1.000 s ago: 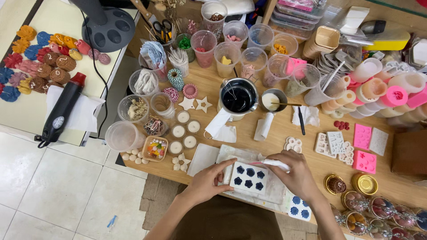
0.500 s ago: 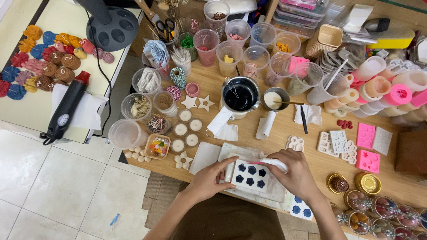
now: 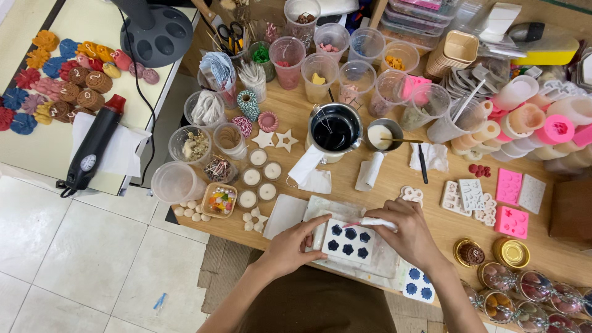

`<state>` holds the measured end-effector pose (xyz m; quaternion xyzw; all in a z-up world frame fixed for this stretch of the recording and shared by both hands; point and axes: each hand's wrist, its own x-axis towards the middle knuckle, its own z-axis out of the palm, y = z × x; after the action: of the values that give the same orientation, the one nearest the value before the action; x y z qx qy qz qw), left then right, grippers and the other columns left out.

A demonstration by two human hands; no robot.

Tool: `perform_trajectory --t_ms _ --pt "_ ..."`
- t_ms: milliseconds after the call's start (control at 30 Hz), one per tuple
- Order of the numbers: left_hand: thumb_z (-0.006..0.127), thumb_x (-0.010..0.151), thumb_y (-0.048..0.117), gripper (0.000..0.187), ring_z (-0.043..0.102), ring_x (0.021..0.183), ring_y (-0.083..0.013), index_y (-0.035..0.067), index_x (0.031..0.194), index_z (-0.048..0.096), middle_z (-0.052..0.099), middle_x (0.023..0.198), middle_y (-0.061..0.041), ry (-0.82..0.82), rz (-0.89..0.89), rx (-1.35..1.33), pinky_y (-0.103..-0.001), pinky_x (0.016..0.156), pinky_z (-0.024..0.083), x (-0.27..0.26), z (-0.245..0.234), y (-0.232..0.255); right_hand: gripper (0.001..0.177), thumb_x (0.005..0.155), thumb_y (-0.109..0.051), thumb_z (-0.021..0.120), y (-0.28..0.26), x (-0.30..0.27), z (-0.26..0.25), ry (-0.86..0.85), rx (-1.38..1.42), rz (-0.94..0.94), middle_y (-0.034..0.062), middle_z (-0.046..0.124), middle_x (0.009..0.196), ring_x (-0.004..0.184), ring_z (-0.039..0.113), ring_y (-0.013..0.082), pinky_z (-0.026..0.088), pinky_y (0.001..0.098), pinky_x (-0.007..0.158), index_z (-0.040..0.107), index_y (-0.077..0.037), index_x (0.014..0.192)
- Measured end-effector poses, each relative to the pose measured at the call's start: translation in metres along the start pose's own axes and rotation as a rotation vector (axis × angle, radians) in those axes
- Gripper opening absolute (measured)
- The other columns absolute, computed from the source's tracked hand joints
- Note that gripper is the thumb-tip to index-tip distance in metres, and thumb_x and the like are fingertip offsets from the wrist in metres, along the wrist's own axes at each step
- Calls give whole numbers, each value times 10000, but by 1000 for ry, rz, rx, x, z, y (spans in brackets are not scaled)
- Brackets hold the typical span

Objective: The person adds dark liquid wax into flower-shaped molds using a small spoon, then stirs white wax in a small pitcher and adds a small flower-shaped candle onto a larger rectangular candle base.

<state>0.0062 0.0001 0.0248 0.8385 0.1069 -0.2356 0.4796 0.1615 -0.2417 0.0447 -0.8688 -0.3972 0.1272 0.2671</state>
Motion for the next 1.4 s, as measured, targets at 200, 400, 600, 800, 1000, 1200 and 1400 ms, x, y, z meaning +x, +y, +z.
perform_trajectory --t_ms 200,400,600,800,1000,1200,1400 --pt "839 799 351 915 600 727 -137 422 1578 363 584 862 -4 19 19 -4 -332 700 547 -1 1 -3 282 767 -133 772 -4 2 -5 -55 -17 24 -5 661 796 801 594 202 384 381 864 797 -210 1038" --pt "832 802 368 918 595 727 -129 436 1577 344 577 874 10 -12 -25 29 -328 700 552 1 1 0 305 740 -130 783 -3 2 -6 -39 -4 -29 1 672 830 828 600 208 383 380 891 790 -181 1041" --pt "839 800 338 923 584 733 -135 431 1581 356 572 871 -1 7 9 -16 -323 715 544 -2 -1 0 322 720 -122 790 -5 -3 -15 -58 -1 -43 29 660 827 856 613 217 378 386 931 793 -161 1039" --pt "836 797 351 919 588 735 -128 446 1573 354 578 878 10 -19 -47 -6 -326 713 546 -2 -2 4 272 741 -139 790 -5 -13 -25 -55 6 -16 12 713 871 857 635 203 392 381 926 803 -160 1011" --pt "849 796 310 909 587 724 -149 428 1568 384 576 878 -13 32 35 -57 -335 715 548 -3 0 -1 191 827 -142 768 11 -19 -20 -58 268 130 16 776 901 822 692 153 509 308 804 793 -93 1010" --pt "851 800 315 898 600 731 -149 434 1565 394 581 891 -9 16 11 -71 -338 724 551 -3 0 -3 262 905 -203 757 35 18 -5 79 561 466 70 751 897 758 577 132 469 332 693 801 -19 1086" --pt "859 799 302 894 604 734 -151 417 1565 414 584 902 -12 36 49 -115 -332 722 548 -2 4 -8 243 918 -260 763 50 104 1 361 302 262 65 759 930 802 688 151 522 295 739 773 -89 1089"
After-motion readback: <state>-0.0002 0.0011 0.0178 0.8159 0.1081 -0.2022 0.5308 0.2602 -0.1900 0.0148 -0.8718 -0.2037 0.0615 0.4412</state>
